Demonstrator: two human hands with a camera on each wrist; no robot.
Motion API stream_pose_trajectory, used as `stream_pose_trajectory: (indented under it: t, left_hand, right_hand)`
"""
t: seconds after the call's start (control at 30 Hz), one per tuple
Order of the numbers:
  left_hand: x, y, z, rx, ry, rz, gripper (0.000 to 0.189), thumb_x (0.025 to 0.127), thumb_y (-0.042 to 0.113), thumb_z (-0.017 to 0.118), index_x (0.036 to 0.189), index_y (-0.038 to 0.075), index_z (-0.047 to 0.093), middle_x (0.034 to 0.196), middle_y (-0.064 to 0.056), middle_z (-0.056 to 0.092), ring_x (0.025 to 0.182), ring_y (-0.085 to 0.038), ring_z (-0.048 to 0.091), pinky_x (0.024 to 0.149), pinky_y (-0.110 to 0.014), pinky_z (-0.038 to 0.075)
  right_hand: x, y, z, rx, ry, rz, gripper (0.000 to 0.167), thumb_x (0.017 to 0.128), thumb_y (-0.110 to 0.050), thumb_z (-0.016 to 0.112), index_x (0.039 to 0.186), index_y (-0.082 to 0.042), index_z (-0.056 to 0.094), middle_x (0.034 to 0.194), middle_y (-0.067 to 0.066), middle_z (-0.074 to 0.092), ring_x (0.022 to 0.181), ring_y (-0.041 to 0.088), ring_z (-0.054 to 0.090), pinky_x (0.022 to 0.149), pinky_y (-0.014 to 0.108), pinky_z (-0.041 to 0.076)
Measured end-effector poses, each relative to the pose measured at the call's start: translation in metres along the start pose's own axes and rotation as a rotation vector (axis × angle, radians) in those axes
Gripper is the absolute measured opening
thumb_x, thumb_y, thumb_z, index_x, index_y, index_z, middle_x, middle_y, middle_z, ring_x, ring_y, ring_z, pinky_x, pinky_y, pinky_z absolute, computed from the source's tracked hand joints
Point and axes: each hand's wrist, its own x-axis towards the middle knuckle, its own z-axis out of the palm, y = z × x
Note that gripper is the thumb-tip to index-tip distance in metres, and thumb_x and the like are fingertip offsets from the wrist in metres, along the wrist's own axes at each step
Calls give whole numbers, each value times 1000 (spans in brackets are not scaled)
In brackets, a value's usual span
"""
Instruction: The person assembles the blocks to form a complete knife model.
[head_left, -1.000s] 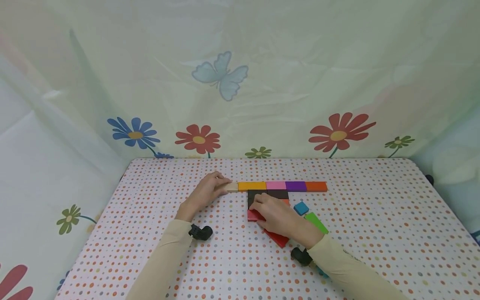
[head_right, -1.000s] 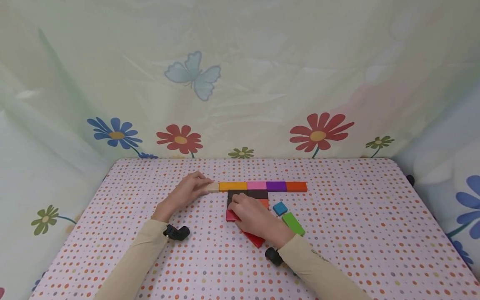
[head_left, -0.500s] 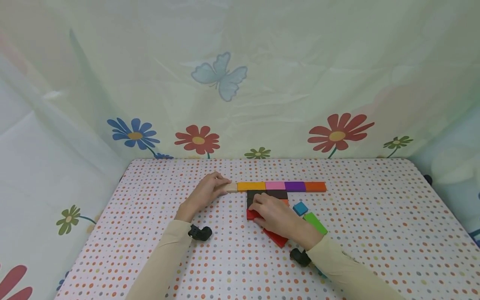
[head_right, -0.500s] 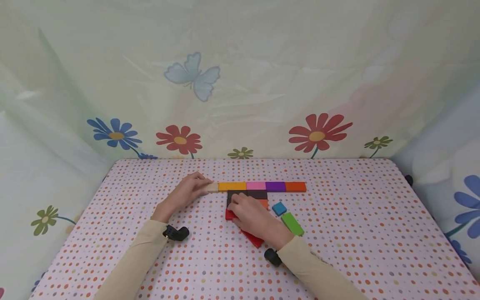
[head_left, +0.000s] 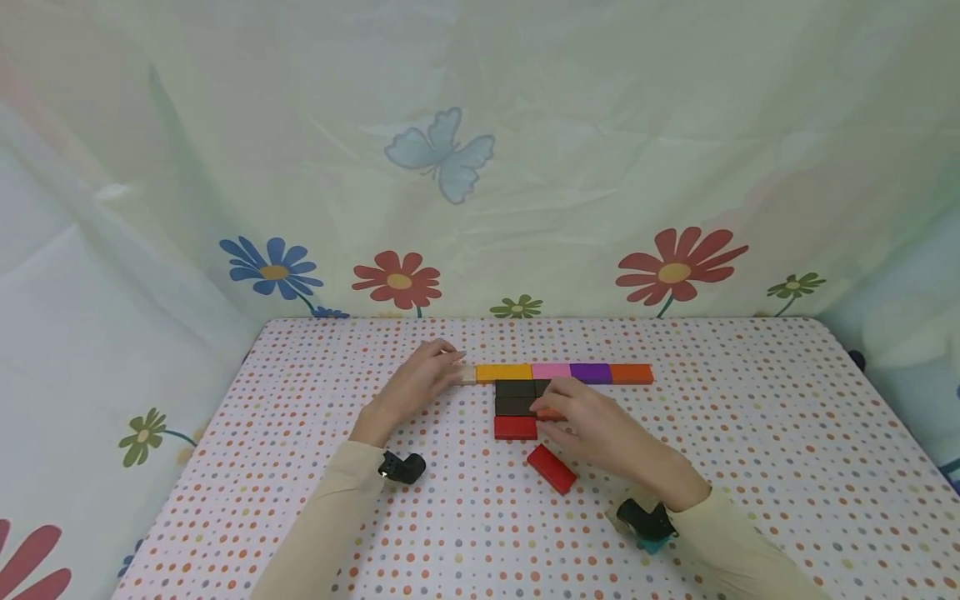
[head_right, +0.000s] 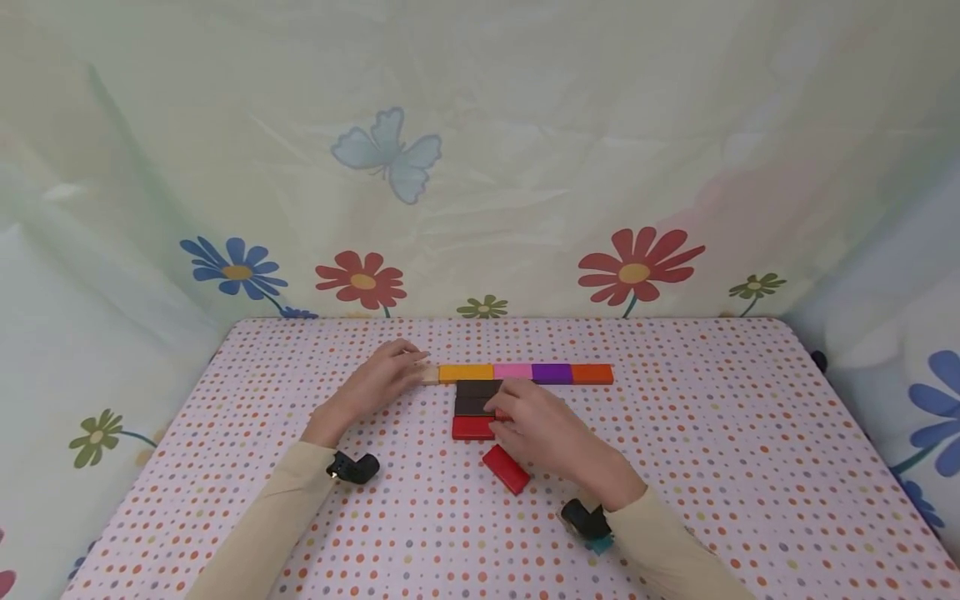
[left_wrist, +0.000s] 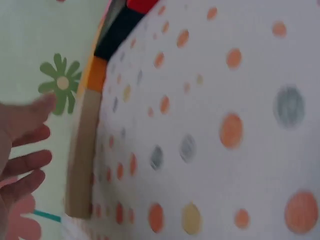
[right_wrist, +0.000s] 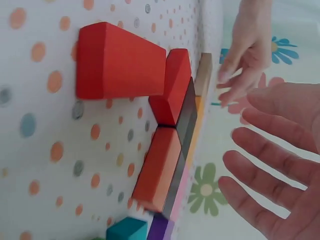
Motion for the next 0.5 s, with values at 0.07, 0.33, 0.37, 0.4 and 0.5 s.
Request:
stream_pose_trajectory:
  t: [0.07,0.33,0.37,0.4,0.5]
  left_hand:
    - [3,11,-1,-17,-28,19,54,101,28,73,147,3,60,140,-11,58,129,-28,53,109,-43,47]
    - [16,51,15,120,-212,134,90,90,59,77,159,10,44,159,-10,43,146,-28,41,119,-43,38]
    - [17,54,19,138,-224,138,92,90,61,76,160,11,43,160,-10,41,147,-27,40,120,-42,37]
    - [18,57,22,149,-236,139,93,90,62,75,161,11,42,162,-10,39,149,-27,38,120,-42,36]
    - [19,62,28,188,-267,113,94,91,65,72,162,13,40,166,-9,34,152,-26,33,122,-40,34]
  right_hand:
    - [-5,3,-3,2,-22,13,18,90,-11,83,106,-6,78,97,0,60,80,9,53,68,23,53]
    - [-16,5,3,3,-176,16,30,90,-21,85,114,-5,77,111,5,63,91,14,60,78,30,60]
    - [-17,5,5,3,-189,11,31,89,-21,86,113,-4,77,111,6,63,89,13,60,76,28,60]
    - [-18,4,7,3,-197,8,32,89,-22,86,113,-3,77,111,6,63,87,11,59,73,26,58]
    - [-20,4,11,11,-217,9,37,88,-21,87,114,1,76,110,6,63,83,9,55,67,21,54]
